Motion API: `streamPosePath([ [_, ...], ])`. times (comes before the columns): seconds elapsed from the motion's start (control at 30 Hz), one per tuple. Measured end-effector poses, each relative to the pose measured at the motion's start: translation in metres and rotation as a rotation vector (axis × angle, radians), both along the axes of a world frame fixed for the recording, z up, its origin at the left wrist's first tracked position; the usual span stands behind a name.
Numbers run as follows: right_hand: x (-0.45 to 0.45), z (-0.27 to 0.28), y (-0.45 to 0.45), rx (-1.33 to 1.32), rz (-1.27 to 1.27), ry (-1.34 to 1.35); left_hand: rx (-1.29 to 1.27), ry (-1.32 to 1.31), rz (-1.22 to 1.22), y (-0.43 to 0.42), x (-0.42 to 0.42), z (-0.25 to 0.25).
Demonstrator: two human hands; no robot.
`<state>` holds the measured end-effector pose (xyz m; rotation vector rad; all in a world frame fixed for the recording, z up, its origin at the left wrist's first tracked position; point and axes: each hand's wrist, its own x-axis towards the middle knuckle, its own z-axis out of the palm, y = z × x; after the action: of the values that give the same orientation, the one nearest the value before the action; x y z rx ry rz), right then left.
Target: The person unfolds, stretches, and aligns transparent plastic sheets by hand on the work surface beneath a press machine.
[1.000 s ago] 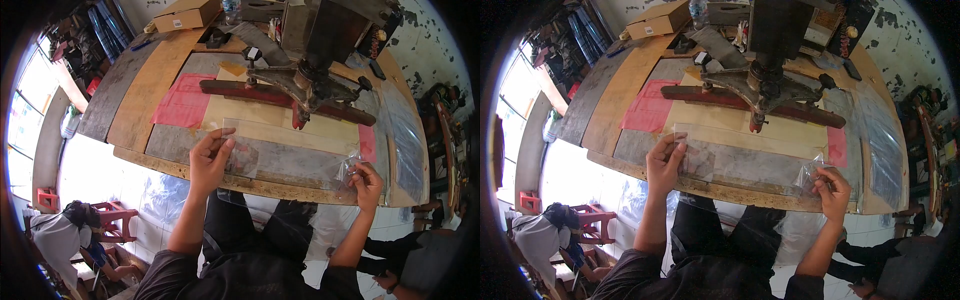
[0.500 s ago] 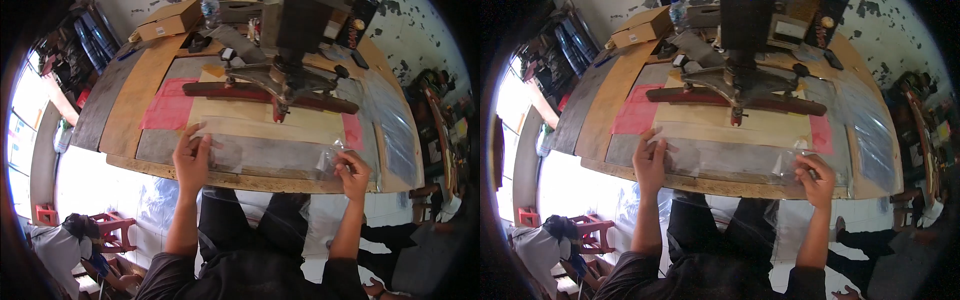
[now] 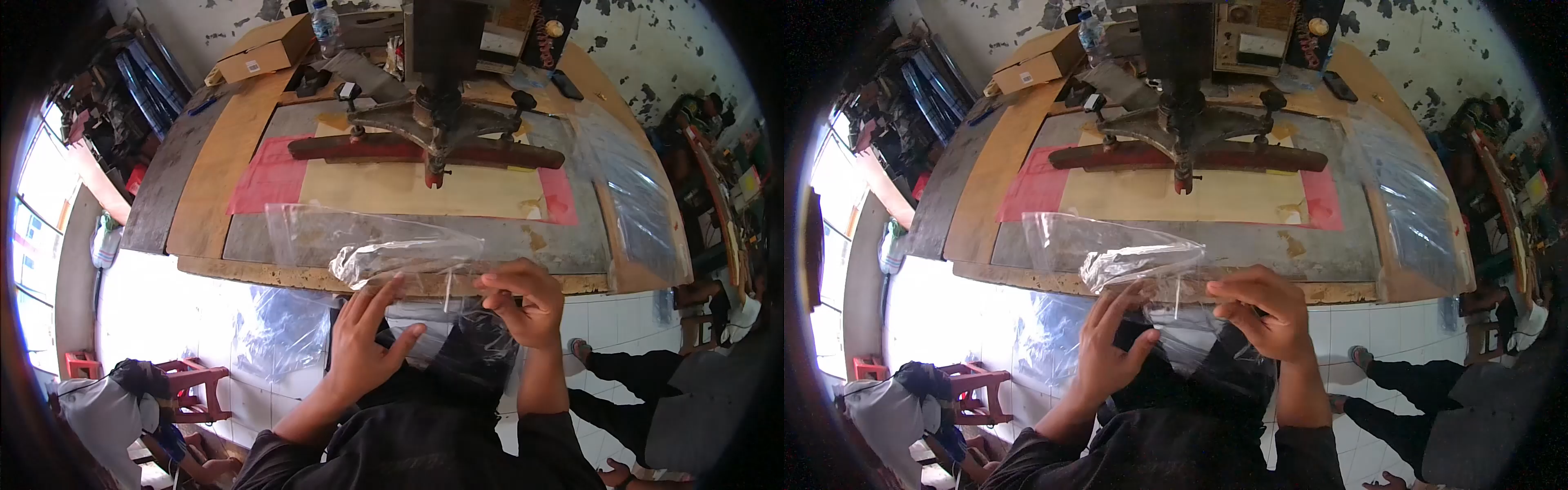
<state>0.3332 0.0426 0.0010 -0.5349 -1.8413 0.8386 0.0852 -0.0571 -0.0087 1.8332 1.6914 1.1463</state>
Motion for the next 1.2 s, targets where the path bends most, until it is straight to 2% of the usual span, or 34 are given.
streamPosePath([
  [0.1, -0.008, -0.004, -0.004, -0.005, 0.034, -0.055, 0.093, -0.041, -0.066, -0.003, 0.008, -0.002],
  [0.17, -0.017, -0.006, -0.007, -0.060, -0.001, -0.057, 0.136, -0.344, -0.129, -0.006, 0.013, -0.013],
  [0.23, -0.022, -0.007, -0.009, -0.068, 0.006, -0.069, 0.145, -0.376, -0.118, -0.008, 0.014, -0.021],
  [0.3, -0.025, -0.008, -0.011, -0.076, 0.007, -0.084, -0.004, -1.050, -0.313, -0.008, 0.017, -0.018],
  [0.33, -0.026, -0.008, -0.012, -0.064, 0.032, -0.111, -0.017, -1.084, -0.369, -0.005, 0.014, -0.018],
  [0.37, -0.028, -0.007, -0.014, -0.054, 0.057, -0.139, -0.017, -1.086, -0.368, -0.005, 0.009, -0.017],
  [0.43, -0.036, -0.003, -0.020, -0.048, 0.036, -0.178, 0.001, -0.618, -0.353, -0.005, -0.002, -0.012],
  [0.47, -0.041, -0.002, -0.023, -0.044, 0.013, -0.215, 0.000, -0.619, -0.350, -0.004, -0.005, -0.004],
  [0.53, -0.048, -0.002, -0.028, -0.045, -0.008, -0.256, 0.189, -0.005, -0.237, -0.002, -0.009, 0.020],
  [0.67, -0.059, -0.006, -0.035, 0.039, -0.052, -0.271, 0.028, -0.085, -0.259, -0.010, -0.013, 0.023],
  [0.73, -0.058, -0.009, -0.035, 0.034, -0.035, -0.290, -0.207, -0.325, -0.323, -0.012, -0.018, 0.025],
  [0.83, -0.055, -0.012, -0.037, -0.053, 0.034, -0.315, -0.266, -0.336, -0.311, -0.011, -0.035, 0.033],
  [0.9, -0.051, -0.015, -0.037, -0.130, 0.093, -0.320, -0.168, -0.341, -0.269, -0.013, -0.042, 0.031],
  [1.0, -0.039, -0.027, -0.039, -0.180, 0.267, -0.247, -0.081, -0.582, -0.127, -0.021, -0.061, 0.031],
  [1.03, -0.032, -0.034, -0.041, -0.221, 0.343, -0.232, -0.028, -0.496, -0.065, -0.024, -0.072, 0.031],
  [1.1, -0.025, -0.053, -0.050, -0.265, 0.426, -0.217, 0.172, -0.654, -0.111, -0.026, -0.091, 0.025],
  [1.17, -0.023, -0.075, -0.062, -0.574, 0.536, -0.125, 0.312, -0.605, -0.087, -0.023, -0.099, 0.032],
  [1.2, -0.026, -0.080, -0.065, -0.676, 0.514, -0.116, 0.340, -0.497, -0.059, -0.021, -0.101, 0.042],
])
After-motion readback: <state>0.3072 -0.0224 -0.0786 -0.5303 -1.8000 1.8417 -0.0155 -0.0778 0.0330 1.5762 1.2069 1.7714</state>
